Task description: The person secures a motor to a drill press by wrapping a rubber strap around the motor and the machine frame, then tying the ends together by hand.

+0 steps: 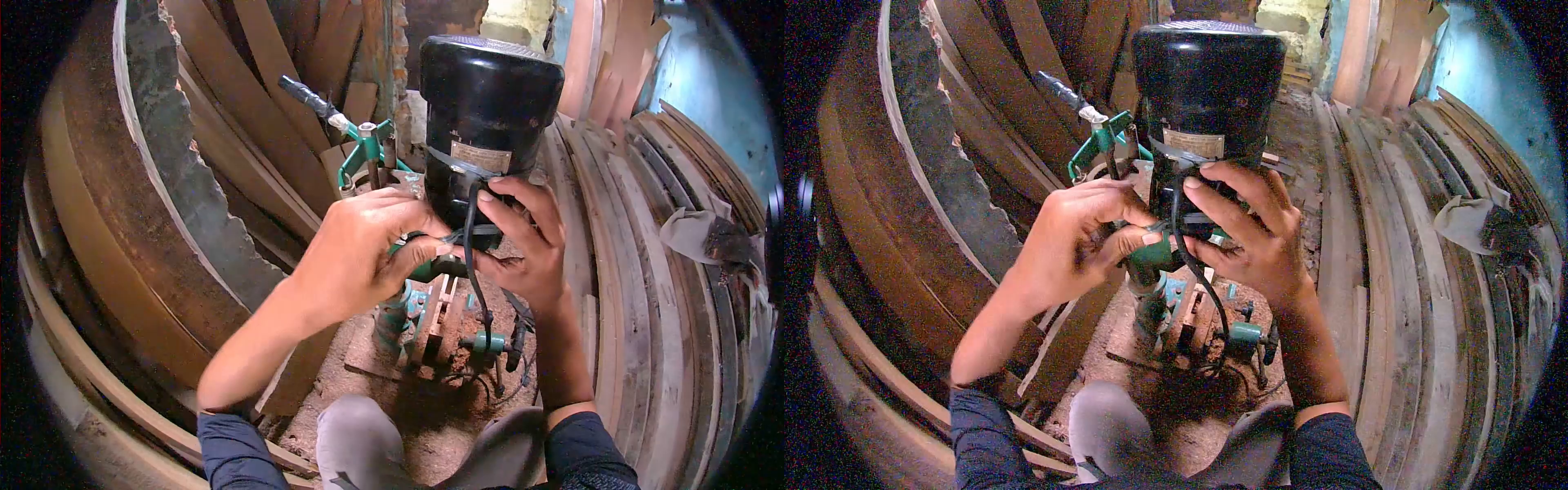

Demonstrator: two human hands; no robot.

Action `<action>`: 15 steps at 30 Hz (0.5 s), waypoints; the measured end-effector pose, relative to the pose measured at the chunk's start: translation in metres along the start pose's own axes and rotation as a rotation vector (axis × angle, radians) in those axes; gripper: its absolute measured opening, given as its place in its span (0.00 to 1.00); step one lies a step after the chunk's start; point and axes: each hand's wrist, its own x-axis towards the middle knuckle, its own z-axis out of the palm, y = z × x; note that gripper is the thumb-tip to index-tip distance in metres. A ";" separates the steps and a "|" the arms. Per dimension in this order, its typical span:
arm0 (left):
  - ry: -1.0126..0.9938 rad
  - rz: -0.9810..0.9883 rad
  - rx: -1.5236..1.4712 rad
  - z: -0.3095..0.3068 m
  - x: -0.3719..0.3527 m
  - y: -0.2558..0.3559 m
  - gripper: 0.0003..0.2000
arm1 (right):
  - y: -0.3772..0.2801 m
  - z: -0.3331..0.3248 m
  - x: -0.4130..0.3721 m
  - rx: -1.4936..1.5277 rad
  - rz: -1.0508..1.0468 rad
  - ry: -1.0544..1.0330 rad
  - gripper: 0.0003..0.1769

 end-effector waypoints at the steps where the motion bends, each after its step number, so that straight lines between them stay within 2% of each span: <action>1: 0.063 0.053 0.015 0.005 -0.002 -0.003 0.05 | 0.000 0.001 0.000 0.004 -0.003 0.006 0.38; 9: 0.100 0.066 -0.182 0.020 -0.011 -0.029 0.06 | -0.003 -0.003 0.000 -0.030 0.014 -0.019 0.37; 13: 0.255 0.057 -0.194 0.038 -0.020 -0.021 0.04 | -0.005 -0.004 0.001 -0.074 0.020 -0.038 0.35; 15: 0.310 -0.180 -0.366 0.046 -0.026 -0.012 0.04 | -0.007 -0.004 0.001 -0.079 0.032 -0.059 0.34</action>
